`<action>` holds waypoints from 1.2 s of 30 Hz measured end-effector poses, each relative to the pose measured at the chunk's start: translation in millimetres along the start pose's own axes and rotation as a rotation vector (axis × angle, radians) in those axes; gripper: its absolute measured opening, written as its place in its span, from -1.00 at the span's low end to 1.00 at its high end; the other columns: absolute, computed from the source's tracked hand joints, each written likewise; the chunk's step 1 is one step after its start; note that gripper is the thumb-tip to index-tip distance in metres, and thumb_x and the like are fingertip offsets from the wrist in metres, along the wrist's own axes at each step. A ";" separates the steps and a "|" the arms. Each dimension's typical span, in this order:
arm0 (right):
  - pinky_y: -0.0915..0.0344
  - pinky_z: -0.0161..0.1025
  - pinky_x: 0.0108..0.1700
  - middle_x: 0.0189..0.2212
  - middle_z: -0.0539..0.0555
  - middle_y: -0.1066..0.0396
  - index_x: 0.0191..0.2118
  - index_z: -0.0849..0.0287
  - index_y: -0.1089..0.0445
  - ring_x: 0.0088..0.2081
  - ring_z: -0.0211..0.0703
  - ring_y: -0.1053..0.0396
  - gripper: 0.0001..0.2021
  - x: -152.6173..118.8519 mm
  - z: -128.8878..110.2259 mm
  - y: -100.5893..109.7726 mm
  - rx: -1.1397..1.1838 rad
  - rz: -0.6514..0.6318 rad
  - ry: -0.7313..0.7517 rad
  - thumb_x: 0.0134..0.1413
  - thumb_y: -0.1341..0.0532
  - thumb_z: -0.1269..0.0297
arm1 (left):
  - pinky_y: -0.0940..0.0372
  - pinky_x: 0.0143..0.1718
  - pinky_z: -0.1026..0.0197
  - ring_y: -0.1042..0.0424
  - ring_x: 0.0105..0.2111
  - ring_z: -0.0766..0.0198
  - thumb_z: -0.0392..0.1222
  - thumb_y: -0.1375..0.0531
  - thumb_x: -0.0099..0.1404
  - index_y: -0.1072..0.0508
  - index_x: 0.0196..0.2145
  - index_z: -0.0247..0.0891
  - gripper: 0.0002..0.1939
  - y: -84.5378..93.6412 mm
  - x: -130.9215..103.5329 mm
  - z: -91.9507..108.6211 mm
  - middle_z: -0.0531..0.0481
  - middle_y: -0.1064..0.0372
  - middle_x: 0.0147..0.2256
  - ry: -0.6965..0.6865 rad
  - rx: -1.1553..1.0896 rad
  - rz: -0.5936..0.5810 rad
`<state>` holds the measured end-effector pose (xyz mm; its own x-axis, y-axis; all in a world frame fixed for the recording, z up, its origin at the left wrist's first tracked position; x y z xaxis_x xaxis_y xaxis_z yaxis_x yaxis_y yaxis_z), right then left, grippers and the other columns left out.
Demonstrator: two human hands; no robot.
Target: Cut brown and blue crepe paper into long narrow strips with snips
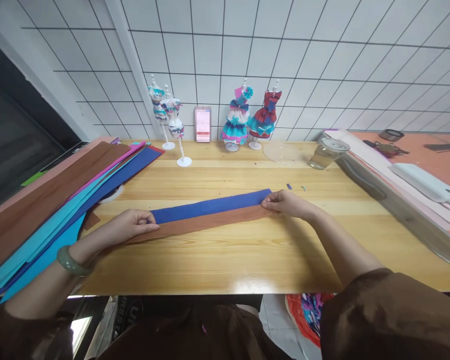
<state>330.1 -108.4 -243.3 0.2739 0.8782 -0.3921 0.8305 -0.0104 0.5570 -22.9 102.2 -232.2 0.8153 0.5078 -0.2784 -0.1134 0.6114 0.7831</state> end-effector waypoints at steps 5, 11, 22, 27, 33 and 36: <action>-0.12 -0.32 -0.46 -0.57 -0.03 -0.26 -0.39 0.21 -0.38 -0.53 -0.32 -0.16 -0.50 -0.4 12.5 9.8 0.093 0.094 -0.015 -0.30 -0.25 -0.18 | 0.02 -0.58 0.32 -0.11 -0.59 0.37 0.19 -0.07 0.11 -0.37 -0.53 -0.25 -0.58 5.6 1.1 -3.3 0.11 -0.19 -0.62 -0.032 0.004 0.056; -0.11 -0.32 -0.49 -0.62 -0.03 -0.23 -0.45 0.21 -0.33 -0.55 -0.31 -0.16 -0.51 7.4 17.2 20.5 0.053 0.172 0.042 -0.23 -0.20 -0.21 | 0.00 -0.55 0.32 -0.16 -0.57 0.36 0.20 -0.08 0.10 -0.36 -0.51 -0.24 -0.58 19.6 9.4 -25.6 0.09 -0.25 -0.59 0.004 0.033 0.142; -0.21 -0.25 -0.39 -0.46 0.03 -0.44 -0.39 0.12 -0.37 -0.44 -0.15 -0.35 -0.82 16.9 25.5 16.8 -0.523 0.374 0.096 0.02 -0.06 0.20 | 0.00 -0.49 0.27 -0.29 -0.51 0.23 0.16 0.02 0.21 -0.30 -0.43 -0.21 -0.63 6.1 2.4 -28.5 0.02 -0.32 -0.54 0.010 0.344 0.276; -0.26 -0.17 -0.30 -0.28 0.10 -0.47 -0.18 0.12 -0.37 -0.30 -0.05 -0.40 -0.74 12.9 25.2 9.6 -0.685 0.488 0.137 0.09 0.00 0.24 | 0.04 -0.52 0.27 -0.32 -0.51 0.19 0.12 0.05 0.25 -0.26 -0.39 -0.20 -0.67 3.5 -5.3 -25.1 0.00 -0.33 -0.54 0.028 0.502 0.306; -0.30 -0.17 -0.24 -0.17 0.16 -0.45 -0.01 0.16 -0.29 -0.20 -0.02 -0.42 -0.65 8.0 27.1 3.5 -0.766 0.562 0.155 0.16 0.04 0.21 | 0.08 -0.55 0.25 -0.34 -0.52 0.14 0.19 0.08 0.24 -0.26 -0.39 -0.20 -0.60 11.0 -15.5 -46.6 -0.02 -0.30 -0.58 0.104 0.666 0.358; -0.30 -0.16 -0.22 -0.15 0.17 -0.44 0.00 0.16 -0.29 -0.17 -0.01 -0.40 -0.63 7.5 28.7 2.7 -0.760 0.575 0.115 0.17 0.05 0.17 | 0.06 -0.55 0.25 -0.35 -0.51 0.11 0.18 0.09 0.24 -0.28 -0.37 -0.21 -0.59 18.4 -26.4 -61.1 -0.04 -0.30 -0.58 0.192 0.707 0.380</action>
<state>348.4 -115.6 -265.7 0.4585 0.8774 0.1410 0.0361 -0.1769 0.9836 -81.3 137.2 -244.4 0.6747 0.7372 0.0361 0.0743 -0.1165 0.9904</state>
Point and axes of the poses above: each hand's wrist, its own x-axis towards the middle knuckle, its own y-axis out of the back of the hand, z = x × y, the point moved 4 cm from there along x, towards the middle knuckle
